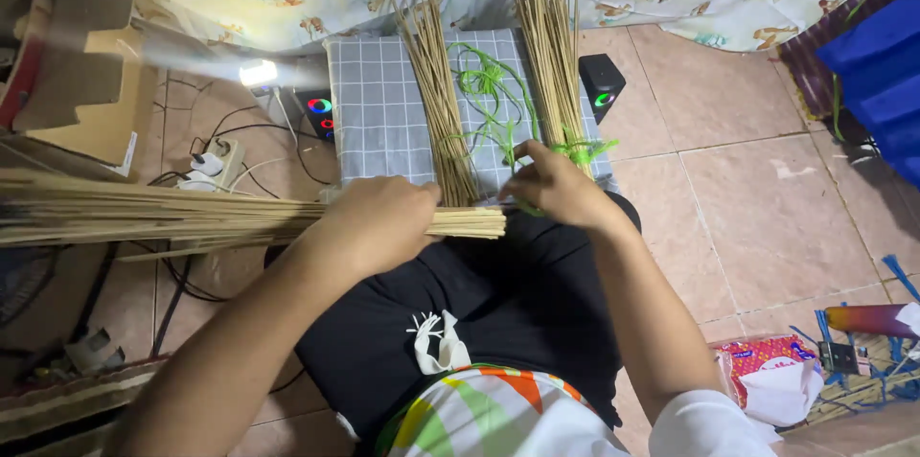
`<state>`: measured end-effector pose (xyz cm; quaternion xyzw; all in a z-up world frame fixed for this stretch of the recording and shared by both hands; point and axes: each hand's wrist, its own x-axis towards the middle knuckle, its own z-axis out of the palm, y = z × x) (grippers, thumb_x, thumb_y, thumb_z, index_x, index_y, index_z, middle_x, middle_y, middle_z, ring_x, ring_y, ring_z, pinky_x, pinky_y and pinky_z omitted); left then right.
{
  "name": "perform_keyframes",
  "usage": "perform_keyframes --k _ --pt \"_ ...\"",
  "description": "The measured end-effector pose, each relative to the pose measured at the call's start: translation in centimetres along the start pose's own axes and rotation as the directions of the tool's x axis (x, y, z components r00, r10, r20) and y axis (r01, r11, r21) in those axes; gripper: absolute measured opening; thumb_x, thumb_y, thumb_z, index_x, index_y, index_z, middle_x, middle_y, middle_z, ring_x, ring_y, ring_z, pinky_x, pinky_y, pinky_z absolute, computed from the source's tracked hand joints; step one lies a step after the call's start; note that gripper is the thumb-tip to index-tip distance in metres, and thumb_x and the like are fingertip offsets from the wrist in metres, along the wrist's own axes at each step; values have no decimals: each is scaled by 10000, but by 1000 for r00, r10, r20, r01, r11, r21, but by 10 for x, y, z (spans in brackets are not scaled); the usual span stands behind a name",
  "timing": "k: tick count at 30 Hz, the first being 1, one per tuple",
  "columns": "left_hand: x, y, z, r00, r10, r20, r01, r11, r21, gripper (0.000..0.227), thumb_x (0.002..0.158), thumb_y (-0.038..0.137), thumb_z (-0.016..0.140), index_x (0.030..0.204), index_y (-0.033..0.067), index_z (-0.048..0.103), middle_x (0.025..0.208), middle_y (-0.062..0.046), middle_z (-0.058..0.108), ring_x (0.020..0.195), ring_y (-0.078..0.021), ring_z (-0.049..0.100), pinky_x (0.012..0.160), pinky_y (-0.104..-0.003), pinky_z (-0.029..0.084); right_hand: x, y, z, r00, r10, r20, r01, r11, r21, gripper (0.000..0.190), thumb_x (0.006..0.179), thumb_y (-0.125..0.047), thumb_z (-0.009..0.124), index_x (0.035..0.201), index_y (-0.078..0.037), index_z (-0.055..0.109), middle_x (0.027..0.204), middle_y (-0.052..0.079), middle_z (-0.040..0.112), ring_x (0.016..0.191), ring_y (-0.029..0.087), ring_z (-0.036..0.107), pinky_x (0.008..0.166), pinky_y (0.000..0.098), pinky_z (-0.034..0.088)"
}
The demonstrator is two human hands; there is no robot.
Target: Tying bundles of thin wooden sticks together with green plastic twine to create broom heads.
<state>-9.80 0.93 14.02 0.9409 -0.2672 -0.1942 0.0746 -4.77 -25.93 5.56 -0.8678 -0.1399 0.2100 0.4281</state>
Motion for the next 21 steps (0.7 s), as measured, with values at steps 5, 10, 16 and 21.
perform_keyframes --k 5,10,16,21 --pt "4 11 -3 996 67 51 -66 998 -11 317 891 216 690 1103 -7 618 913 -213 749 864 -368 763 713 -483 633 3 -15 10 966 -256 -37 247 869 429 113 966 -12 625 1075 18 625 881 177 721 814 281 702 750 392 586" --pt "5 17 -12 993 112 -22 -113 993 -17 248 887 165 705 1027 -39 676 866 -210 746 802 -355 762 641 -455 643 3 -37 -3 902 -430 -41 402 802 442 34 906 3 717 903 24 744 773 148 691 688 208 627 637 313 551" --pt "5 18 -12 996 95 4 -94 995 -40 408 887 196 726 1178 -54 588 955 -244 739 889 -372 763 699 -501 644 -5 -59 -15 894 -444 -58 431 817 383 140 812 41 791 944 20 747 770 134 731 711 194 695 721 324 528" --pt "8 19 -14 996 79 33 -76 995 -72 386 893 184 707 1167 -68 605 972 -265 739 919 -391 757 733 -511 640 -17 -71 -24 900 -437 0 423 871 248 90 884 -41 756 960 5 769 814 158 780 815 232 743 795 361 552"
